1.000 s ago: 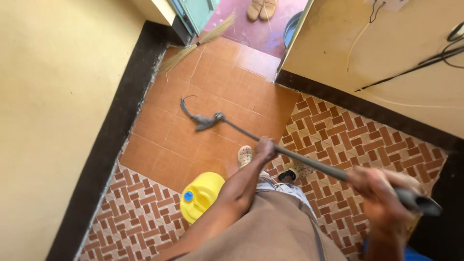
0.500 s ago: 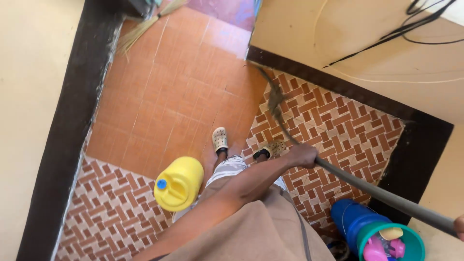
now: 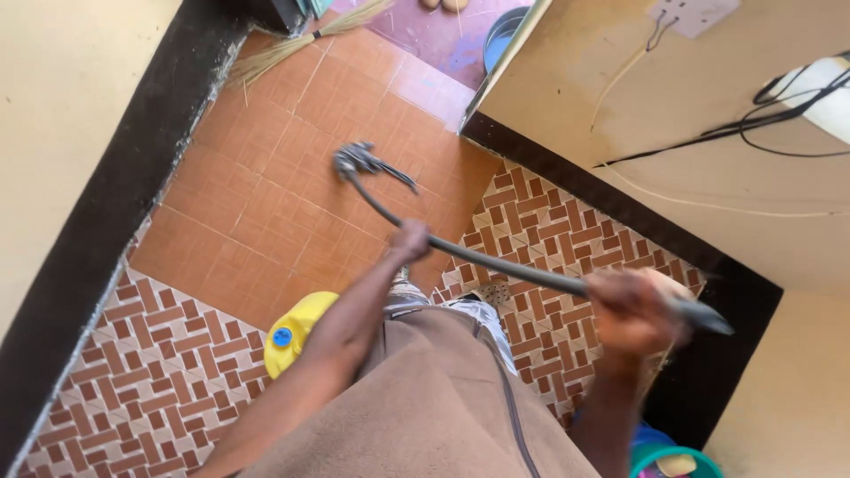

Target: Mopping a tiled floor using a long-handled mop and cleaning solutions.

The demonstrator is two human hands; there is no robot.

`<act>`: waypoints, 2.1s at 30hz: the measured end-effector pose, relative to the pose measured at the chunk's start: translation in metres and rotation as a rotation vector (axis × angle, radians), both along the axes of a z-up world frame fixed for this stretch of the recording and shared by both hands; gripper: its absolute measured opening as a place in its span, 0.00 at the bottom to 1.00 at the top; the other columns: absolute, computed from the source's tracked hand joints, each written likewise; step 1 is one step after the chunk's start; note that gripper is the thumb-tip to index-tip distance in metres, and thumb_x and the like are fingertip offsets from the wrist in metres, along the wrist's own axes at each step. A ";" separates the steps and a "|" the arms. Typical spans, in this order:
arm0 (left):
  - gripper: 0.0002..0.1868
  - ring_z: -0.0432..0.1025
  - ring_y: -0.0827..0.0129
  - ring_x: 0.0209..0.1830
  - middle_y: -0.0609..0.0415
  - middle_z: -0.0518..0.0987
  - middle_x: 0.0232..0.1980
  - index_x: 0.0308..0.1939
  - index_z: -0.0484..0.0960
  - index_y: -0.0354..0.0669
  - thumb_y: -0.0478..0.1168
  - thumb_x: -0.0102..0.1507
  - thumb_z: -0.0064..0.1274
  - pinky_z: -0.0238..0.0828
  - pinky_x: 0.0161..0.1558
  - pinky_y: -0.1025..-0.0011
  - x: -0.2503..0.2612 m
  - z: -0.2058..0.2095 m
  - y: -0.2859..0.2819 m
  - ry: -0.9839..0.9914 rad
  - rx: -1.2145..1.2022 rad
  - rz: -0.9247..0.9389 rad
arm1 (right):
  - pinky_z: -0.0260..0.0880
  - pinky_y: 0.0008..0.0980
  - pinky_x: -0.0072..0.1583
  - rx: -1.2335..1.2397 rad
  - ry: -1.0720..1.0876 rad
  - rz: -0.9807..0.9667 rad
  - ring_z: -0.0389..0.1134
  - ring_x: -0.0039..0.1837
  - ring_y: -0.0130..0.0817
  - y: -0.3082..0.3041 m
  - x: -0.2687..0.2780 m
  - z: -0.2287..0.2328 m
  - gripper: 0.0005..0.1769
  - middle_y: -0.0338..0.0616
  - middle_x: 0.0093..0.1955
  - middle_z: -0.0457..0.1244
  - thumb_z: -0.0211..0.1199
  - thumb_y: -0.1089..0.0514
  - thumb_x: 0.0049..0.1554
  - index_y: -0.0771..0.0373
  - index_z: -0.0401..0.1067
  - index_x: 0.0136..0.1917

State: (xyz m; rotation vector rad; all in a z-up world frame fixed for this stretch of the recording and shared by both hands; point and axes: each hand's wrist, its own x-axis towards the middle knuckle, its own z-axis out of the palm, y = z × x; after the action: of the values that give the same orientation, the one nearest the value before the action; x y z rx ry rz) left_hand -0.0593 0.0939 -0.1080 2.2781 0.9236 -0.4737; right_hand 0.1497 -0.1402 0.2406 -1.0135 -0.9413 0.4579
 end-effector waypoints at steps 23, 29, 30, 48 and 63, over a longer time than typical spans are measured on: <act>0.08 0.79 0.61 0.37 0.52 0.83 0.36 0.42 0.87 0.48 0.38 0.58 0.58 0.78 0.42 0.60 0.076 0.047 -0.056 -0.142 -0.314 -0.412 | 0.53 0.33 0.33 -0.282 0.143 0.294 0.46 0.25 0.26 -0.015 0.016 0.112 0.21 0.35 0.21 0.49 0.53 0.64 0.60 0.58 0.58 0.25; 0.02 0.77 0.63 0.35 0.53 0.82 0.34 0.36 0.85 0.49 0.39 0.60 0.59 0.76 0.39 0.59 0.091 0.064 -0.062 -0.421 -0.188 -0.137 | 0.72 0.44 0.52 -0.337 -0.106 0.054 0.66 0.38 0.39 0.003 -0.046 0.169 0.10 0.49 0.34 0.62 0.60 0.59 0.63 0.66 0.67 0.42; 0.03 0.77 0.60 0.35 0.52 0.82 0.33 0.33 0.84 0.45 0.38 0.58 0.62 0.74 0.39 0.57 0.088 0.063 -0.049 -0.677 0.010 -0.012 | 0.74 0.48 0.62 -0.315 -0.115 -0.106 0.68 0.47 0.45 0.012 -0.061 0.173 0.13 0.54 0.41 0.64 0.65 0.57 0.62 0.68 0.66 0.48; 0.03 0.73 0.59 0.41 0.50 0.77 0.36 0.35 0.79 0.45 0.37 0.64 0.53 0.75 0.43 0.59 -0.075 0.053 -0.047 -0.457 0.137 0.424 | 0.78 0.47 0.54 -0.155 -0.245 0.148 0.71 0.46 0.50 0.128 -0.092 0.144 0.12 0.58 0.42 0.64 0.60 0.54 0.66 0.66 0.68 0.49; 0.10 0.79 0.65 0.36 0.54 0.83 0.36 0.34 0.87 0.46 0.47 0.58 0.68 0.78 0.41 0.64 0.118 0.033 -0.108 -0.383 -0.452 0.082 | 0.52 0.32 0.32 -0.457 -0.014 0.220 0.46 0.24 0.25 0.024 -0.022 0.180 0.22 0.34 0.23 0.48 0.55 0.59 0.65 0.64 0.58 0.30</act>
State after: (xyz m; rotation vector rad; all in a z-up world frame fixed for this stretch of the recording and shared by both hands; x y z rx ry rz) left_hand 0.0583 -0.0141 -0.0749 1.8236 0.6359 -0.1737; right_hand 0.1281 -0.1157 0.4206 -1.3295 -0.9880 0.8783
